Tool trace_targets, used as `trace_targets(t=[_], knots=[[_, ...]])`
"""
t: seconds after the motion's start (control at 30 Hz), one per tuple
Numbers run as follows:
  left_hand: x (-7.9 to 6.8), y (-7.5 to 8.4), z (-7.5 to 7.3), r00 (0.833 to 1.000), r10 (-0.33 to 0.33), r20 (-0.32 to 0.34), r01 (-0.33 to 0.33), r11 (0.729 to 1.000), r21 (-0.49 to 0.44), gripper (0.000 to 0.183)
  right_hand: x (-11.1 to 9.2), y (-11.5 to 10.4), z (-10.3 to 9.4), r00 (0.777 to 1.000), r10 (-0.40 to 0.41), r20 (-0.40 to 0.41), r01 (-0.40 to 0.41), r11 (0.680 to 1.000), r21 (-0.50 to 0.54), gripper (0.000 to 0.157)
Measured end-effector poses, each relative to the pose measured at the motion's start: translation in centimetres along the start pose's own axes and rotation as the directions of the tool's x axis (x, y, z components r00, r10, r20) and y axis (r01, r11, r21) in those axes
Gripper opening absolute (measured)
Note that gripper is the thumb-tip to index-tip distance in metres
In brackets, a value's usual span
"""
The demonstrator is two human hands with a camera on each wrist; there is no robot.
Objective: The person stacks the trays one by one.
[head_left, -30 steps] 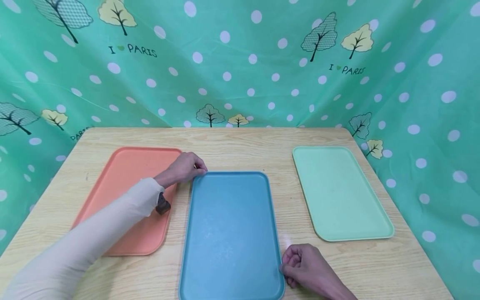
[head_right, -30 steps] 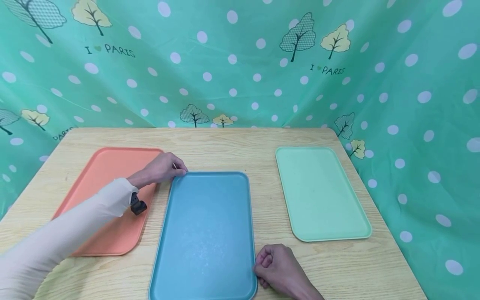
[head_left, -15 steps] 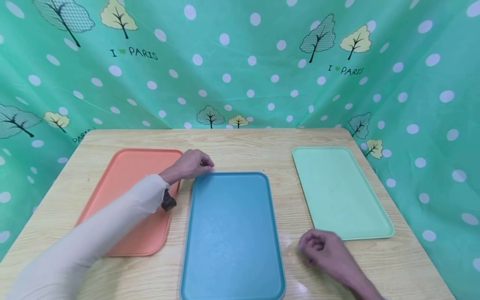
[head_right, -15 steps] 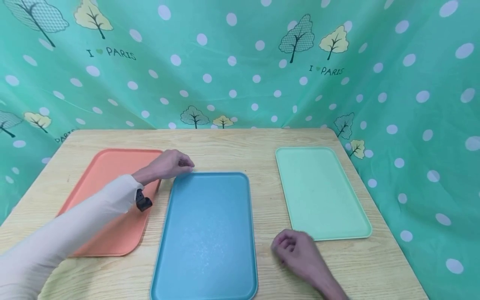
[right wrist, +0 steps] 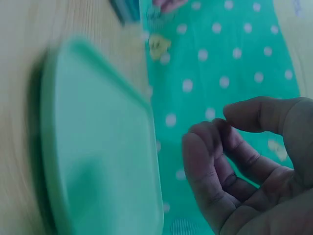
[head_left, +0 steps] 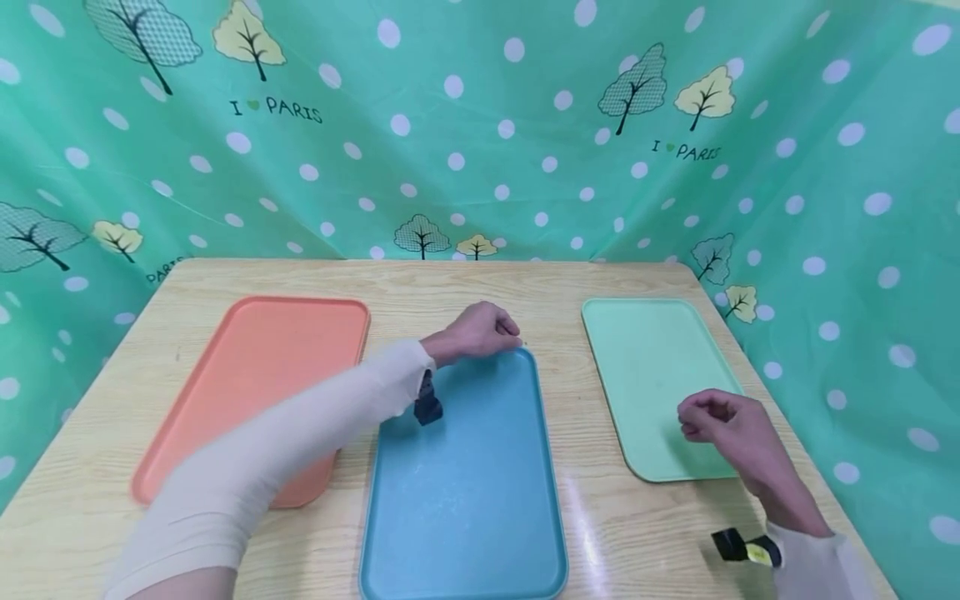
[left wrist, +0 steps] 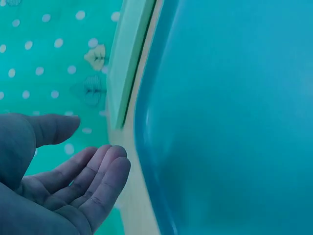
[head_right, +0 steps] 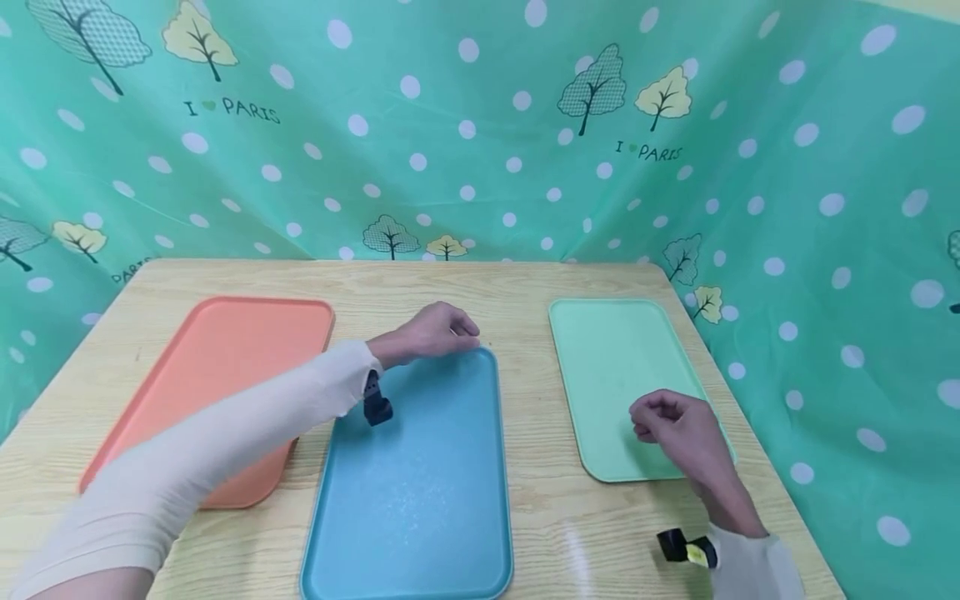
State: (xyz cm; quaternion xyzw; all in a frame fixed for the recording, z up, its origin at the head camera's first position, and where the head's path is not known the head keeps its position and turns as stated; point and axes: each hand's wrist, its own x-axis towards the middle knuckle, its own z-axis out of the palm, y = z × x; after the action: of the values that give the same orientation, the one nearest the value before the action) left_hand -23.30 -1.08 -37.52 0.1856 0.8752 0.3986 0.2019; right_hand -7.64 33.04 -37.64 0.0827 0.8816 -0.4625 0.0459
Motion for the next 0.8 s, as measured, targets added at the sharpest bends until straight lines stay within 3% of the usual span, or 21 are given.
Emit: trace_targets(t=[0.3,0.47,0.67,0.8], knots=[[2.3,1.9,3.2,0.992,-0.071,0.106,0.095,0.968,-0.234,0.025,2.4,2.9,-4.1,0.998,-0.026,-0.063,0.024,0.999,-0.044,0.03],[3.1,2.9,4.4,0.983,-0.118,0.138,0.15,0.958,-0.245,0.025,3.6,4.5,-5.7,0.996,0.0,-0.088,-0.012,0.991,-0.131,0.034],[3.9,3.7,5.9,0.972,-0.18,0.154,0.213,0.948,-0.235,0.021,4.6,6.1,-7.2,0.992,-0.006,-0.128,-0.032,0.956,-0.292,0.038],[4.4,4.3,6.9,0.964,-0.216,0.157,0.249,0.939,-0.238,0.023,4.8,6.7,-7.9,0.99,0.009,-0.144,-0.058,0.941,-0.335,0.04]])
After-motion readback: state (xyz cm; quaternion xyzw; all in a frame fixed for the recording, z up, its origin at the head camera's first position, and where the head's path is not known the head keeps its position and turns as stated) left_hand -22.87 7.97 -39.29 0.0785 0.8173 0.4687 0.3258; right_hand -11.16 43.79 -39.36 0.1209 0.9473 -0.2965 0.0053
